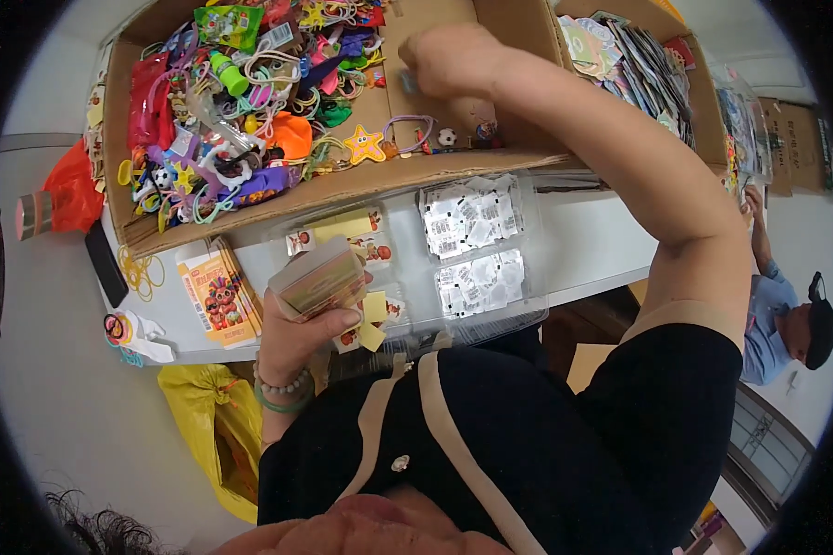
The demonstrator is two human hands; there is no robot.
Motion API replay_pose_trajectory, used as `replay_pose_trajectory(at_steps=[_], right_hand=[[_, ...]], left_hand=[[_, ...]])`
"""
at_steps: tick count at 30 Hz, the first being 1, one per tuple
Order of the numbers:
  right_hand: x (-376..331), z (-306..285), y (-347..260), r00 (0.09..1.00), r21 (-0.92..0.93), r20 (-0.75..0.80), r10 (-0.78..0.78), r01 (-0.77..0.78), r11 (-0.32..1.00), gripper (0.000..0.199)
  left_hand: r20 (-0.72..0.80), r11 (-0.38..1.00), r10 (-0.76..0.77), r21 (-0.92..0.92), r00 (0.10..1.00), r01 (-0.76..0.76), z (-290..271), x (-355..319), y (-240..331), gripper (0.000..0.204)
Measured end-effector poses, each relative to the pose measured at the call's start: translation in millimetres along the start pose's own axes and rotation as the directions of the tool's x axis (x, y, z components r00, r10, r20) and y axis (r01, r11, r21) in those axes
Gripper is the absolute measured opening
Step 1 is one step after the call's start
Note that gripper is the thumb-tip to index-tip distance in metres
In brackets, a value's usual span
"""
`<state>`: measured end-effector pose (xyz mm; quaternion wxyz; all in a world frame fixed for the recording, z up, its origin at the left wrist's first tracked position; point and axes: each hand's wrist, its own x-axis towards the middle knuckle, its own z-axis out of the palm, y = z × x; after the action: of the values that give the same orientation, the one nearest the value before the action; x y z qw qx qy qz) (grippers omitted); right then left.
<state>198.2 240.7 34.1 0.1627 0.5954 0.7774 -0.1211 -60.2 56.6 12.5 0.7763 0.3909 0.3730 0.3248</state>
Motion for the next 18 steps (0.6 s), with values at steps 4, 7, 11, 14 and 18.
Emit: replay_pose_trajectory(at_steps=[4, 7, 11, 14, 18], right_hand=[[0.6, -22.4, 14.3, 0.996, 0.26, 0.078, 0.047, -0.066, 0.963, 0.022], [-6.5, -41.4, 10.8, 0.993, 0.16, 0.069, -0.092, 0.08, 0.984, 0.017], [-18.9, -12.1, -12.7, 0.922, 0.398, -0.087, -0.376, 0.378, 0.836, 0.022], [-13.0, -11.1, -51.0, 0.915, 0.337, 0.185, -0.359, 0.285, 0.898, 0.024], [2.6, 21.9, -69.5, 0.904, 0.177, 0.082, -0.42, 0.402, 0.899, 0.021]], left_hand=[[0.016, 0.998, -0.065, -0.012, 0.998, 0.065, -3.9, 0.2, -2.0, 0.054], [0.007, 0.996, -0.081, -0.025, 0.997, 0.081, -4.0, -0.4, -2.8, 0.055], [-0.019, 0.998, -0.058, 0.003, 0.998, 0.058, -2.8, -4.2, -4.1, 0.054], [-0.036, 0.998, -0.057, 0.011, 0.998, 0.057, 0.2, -5.3, -2.9, 0.054], [-0.062, 0.998, -0.056, 0.005, 0.996, 0.056, 4.7, -8.3, -5.4, 0.054]])
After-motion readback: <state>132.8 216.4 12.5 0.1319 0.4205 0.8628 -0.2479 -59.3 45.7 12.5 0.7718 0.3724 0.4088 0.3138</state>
